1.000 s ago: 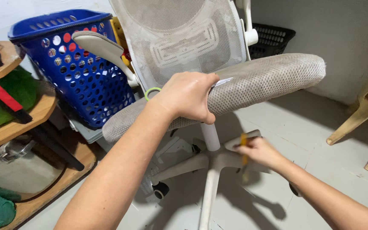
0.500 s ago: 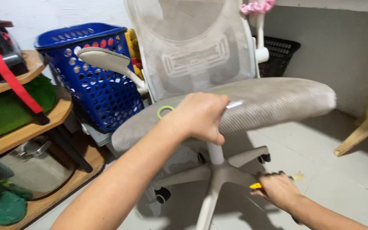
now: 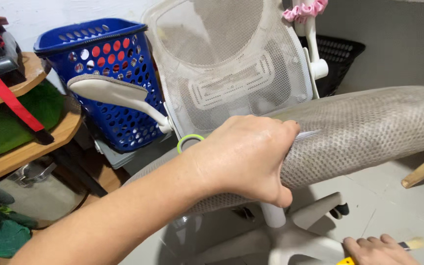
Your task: The person scrubs the seat and underside of an office chair using a small brush and a white tool, then flips the chair upright and continues scrubbing the seat surface.
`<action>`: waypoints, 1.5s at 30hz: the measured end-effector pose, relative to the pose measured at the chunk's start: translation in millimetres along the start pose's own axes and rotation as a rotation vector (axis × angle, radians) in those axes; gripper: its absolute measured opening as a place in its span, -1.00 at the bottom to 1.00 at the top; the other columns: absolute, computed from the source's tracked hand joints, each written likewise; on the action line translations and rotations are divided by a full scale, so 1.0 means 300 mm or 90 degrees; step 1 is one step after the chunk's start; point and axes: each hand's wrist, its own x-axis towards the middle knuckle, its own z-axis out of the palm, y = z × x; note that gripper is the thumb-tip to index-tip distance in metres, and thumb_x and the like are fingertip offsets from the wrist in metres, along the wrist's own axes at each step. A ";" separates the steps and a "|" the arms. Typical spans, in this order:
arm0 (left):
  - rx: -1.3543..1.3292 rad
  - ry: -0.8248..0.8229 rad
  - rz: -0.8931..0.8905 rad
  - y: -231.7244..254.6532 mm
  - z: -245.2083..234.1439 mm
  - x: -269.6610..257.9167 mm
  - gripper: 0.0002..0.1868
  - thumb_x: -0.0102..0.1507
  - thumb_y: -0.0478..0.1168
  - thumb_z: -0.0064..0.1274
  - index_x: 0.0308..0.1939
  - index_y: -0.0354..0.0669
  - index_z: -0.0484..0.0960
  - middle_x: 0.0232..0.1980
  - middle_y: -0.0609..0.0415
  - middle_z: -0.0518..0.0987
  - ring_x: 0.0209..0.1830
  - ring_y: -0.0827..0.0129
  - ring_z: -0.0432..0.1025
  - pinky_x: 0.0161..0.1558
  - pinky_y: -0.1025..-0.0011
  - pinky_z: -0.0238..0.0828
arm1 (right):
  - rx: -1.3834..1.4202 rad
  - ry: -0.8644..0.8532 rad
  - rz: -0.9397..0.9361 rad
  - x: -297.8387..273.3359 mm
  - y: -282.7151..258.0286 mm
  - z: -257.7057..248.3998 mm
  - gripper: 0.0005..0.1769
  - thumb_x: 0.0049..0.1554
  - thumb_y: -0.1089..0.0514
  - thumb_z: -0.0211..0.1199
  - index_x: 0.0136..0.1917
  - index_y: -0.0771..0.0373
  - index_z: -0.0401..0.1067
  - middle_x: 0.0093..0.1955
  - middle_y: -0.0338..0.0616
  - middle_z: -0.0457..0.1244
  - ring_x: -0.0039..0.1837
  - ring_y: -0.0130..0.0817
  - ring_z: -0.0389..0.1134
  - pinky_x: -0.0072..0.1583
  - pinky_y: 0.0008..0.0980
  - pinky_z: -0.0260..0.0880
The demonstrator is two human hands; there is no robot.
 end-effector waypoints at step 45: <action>-0.091 -0.260 -0.166 0.145 0.059 -0.268 -0.20 -0.08 -0.06 0.44 0.12 -0.19 0.36 0.09 -0.13 0.50 -0.07 -0.08 0.53 -0.11 0.04 0.50 | 0.154 0.003 0.157 -0.647 -0.761 -0.362 -0.50 -0.01 0.16 0.29 0.21 0.00 0.31 -0.03 -0.38 0.33 0.07 -0.36 0.39 0.11 0.00 0.35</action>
